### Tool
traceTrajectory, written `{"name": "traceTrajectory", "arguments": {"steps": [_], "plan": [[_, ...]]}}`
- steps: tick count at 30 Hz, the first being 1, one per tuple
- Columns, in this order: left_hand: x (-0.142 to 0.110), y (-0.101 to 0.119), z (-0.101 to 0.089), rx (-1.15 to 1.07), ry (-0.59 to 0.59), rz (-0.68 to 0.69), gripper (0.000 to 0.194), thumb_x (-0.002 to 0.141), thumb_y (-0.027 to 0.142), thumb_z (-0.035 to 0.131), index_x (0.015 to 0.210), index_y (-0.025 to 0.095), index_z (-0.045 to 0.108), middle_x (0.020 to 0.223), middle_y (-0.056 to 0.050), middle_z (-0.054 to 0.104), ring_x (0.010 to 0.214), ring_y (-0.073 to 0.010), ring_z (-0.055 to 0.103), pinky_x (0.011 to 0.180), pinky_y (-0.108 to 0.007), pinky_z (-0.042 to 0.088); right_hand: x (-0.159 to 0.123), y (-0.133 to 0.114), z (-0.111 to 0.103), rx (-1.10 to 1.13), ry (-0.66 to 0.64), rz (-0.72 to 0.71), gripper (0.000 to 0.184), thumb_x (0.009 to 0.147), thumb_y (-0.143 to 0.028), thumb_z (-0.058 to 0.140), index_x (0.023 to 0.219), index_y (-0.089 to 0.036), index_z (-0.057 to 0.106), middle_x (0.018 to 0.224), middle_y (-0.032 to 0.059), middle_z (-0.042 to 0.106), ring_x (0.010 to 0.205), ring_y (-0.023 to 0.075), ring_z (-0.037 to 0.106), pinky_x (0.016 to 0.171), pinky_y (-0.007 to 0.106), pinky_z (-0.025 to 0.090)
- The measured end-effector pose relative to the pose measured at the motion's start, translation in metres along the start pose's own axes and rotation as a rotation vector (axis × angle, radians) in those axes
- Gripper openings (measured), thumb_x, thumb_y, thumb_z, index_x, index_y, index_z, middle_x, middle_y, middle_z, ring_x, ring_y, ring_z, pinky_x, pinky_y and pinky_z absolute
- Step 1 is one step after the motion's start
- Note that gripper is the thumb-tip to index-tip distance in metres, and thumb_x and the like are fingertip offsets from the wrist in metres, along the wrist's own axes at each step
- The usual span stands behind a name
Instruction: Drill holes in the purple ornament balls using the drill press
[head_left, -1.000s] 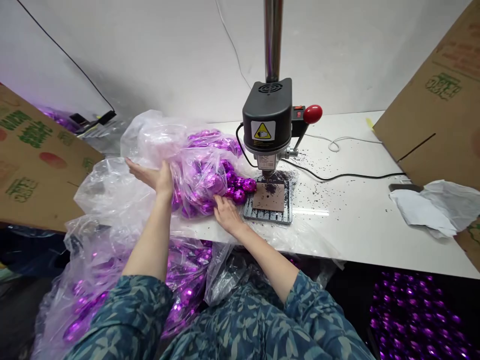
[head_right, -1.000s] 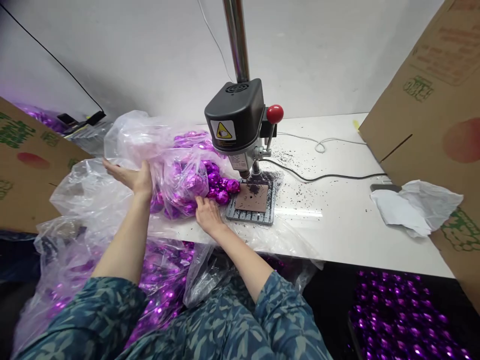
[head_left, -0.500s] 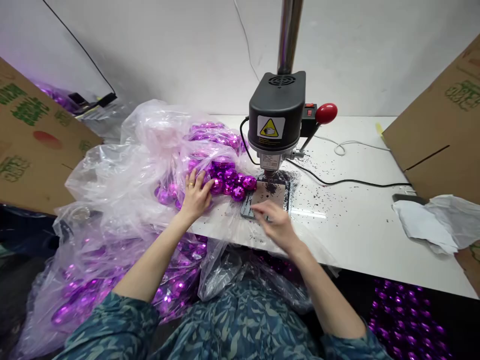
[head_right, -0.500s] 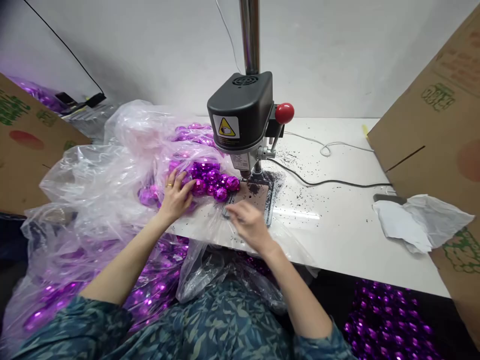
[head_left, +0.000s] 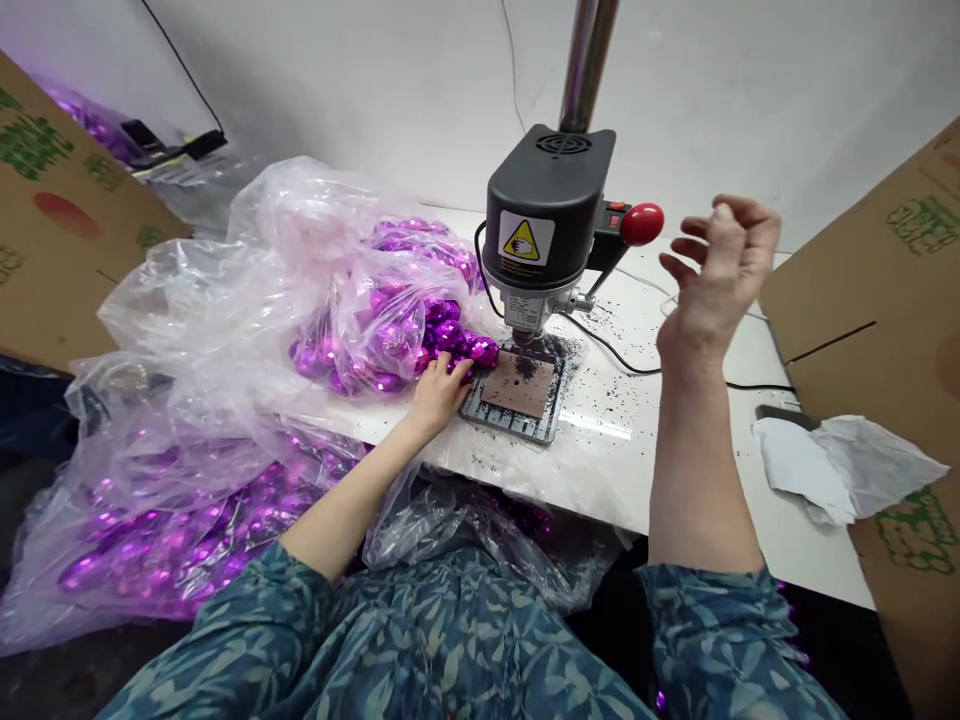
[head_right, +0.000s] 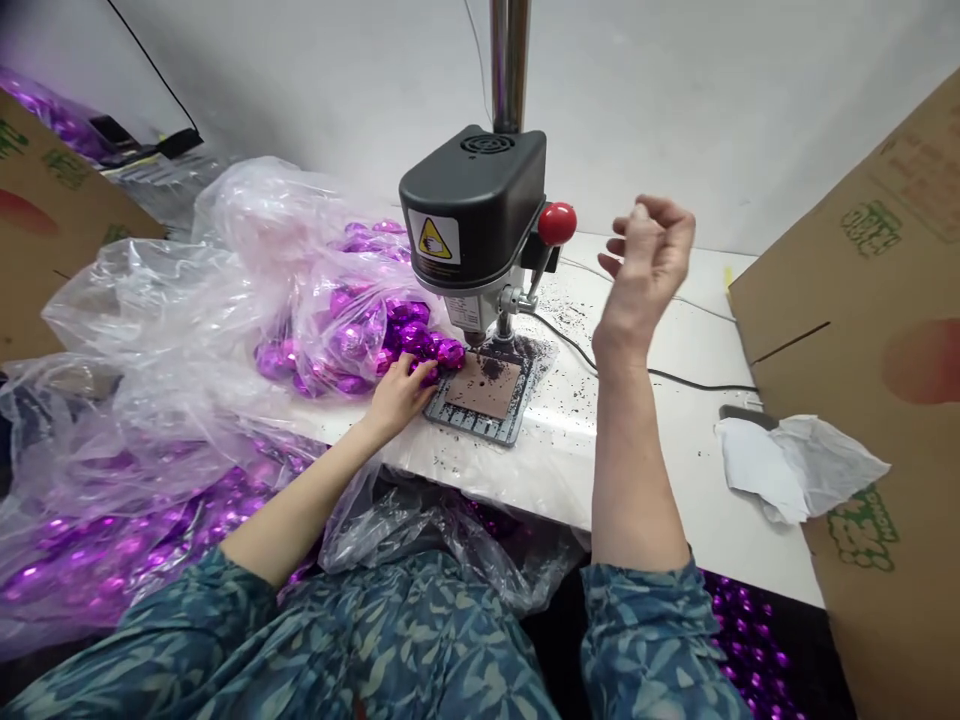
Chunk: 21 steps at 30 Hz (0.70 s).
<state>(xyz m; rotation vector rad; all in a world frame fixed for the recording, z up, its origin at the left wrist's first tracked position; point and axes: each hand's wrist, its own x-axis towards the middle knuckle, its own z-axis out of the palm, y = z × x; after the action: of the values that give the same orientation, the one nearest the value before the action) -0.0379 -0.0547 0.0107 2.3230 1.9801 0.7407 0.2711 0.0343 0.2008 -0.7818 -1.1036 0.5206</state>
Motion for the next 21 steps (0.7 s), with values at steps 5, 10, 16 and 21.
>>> {"name": "traceTrajectory", "arguments": {"steps": [5,10,16,21], "plan": [[0.007,0.0,-0.017,-0.293,0.034,-0.083,0.038,0.092,0.021,0.079,0.129,0.025,0.076,0.122,-0.01,0.064,0.111,-0.0299,0.071,0.098,-0.045,0.063,0.017,0.0,0.032,0.002,-0.246,-0.053,0.041,0.094,-0.072,0.07,0.101,-0.032,0.061,0.104,0.0046,0.071,0.094,0.0189,0.068,0.087,0.039,0.062],[-0.005,0.037,-0.045,-1.018,0.246,-0.328,0.04,0.095,0.036,0.081,0.134,0.028,0.075,0.123,-0.007,0.072,0.103,-0.0217,0.072,0.091,-0.035,0.066,0.013,-0.016,0.039,0.02,-0.256,-0.137,0.059,0.092,-0.088,0.057,0.087,-0.029,0.056,0.095,0.0022,0.072,0.083,0.0164,0.066,0.088,0.039,0.061],[-0.005,0.073,-0.047,-1.77,0.015,-0.756,0.019,0.1,0.028,0.076,0.117,0.019,0.076,0.115,-0.009,0.082,0.099,-0.0199,0.078,0.087,-0.034,0.071,-0.004,-0.036,0.039,-0.034,-0.391,-0.148,0.065,0.086,-0.097,0.052,0.087,-0.032,0.057,0.088,0.0016,0.069,0.079,0.0168,0.062,0.079,0.037,0.057],[0.009,0.067,-0.034,-1.812,-0.152,-0.873,0.007,0.101,0.019,0.075,0.106,0.015,0.076,0.097,-0.007,0.082,0.086,-0.0173,0.079,0.085,-0.031,0.07,-0.01,-0.043,0.055,-0.034,-0.407,-0.086,0.075,0.077,-0.106,0.046,0.081,-0.032,0.054,0.08,0.0004,0.065,0.072,0.0162,0.058,0.07,0.036,0.054]]}}
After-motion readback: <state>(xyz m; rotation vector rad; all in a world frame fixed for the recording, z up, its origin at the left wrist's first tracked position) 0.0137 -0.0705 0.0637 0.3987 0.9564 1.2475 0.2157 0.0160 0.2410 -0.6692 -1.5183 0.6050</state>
